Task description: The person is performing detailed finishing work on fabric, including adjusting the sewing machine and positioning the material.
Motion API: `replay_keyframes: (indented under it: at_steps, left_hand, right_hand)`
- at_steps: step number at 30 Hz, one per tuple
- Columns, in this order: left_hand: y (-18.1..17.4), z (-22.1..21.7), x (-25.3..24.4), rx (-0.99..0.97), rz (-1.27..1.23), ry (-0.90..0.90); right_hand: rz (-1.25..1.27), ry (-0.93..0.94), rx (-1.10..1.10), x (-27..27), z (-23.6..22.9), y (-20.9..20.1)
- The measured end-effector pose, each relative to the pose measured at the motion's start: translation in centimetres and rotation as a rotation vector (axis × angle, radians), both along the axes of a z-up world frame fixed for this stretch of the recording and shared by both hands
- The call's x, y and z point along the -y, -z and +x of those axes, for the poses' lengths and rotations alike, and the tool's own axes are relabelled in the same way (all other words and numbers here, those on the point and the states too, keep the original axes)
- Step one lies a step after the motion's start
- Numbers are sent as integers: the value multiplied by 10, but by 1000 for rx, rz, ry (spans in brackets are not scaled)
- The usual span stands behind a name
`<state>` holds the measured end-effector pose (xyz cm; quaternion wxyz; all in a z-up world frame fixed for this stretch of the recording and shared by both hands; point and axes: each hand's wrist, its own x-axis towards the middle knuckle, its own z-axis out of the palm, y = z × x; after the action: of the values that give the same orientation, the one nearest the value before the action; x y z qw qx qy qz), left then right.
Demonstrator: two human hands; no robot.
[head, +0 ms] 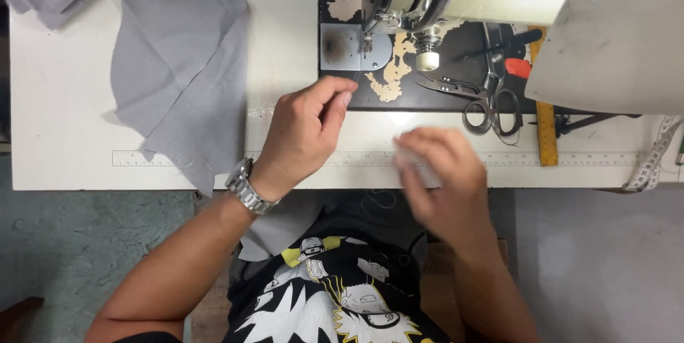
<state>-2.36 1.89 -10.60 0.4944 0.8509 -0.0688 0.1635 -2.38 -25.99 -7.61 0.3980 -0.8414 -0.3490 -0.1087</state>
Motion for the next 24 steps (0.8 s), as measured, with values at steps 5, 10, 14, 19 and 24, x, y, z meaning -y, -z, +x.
replay_keyframes:
  at_steps: [5,10,14,19,24]
  left_hand:
    - [-24,-7,8,102,198,102]
    - [-6,36,-1,159,167,-35]
    - [5,73,10,130,-4,-206]
    - [6,82,15,74,-136,-257]
    - [4,80,28,118,-238,-279]
  right_hand:
    - [-23,-39,78,-41,61,45]
    - [91,-57,158,-47,72,51]
    - [78,-94,135,-43,59,37]
    - [104,-69,123,-39,61,42]
    - [160,-69,148,-42,64,37]
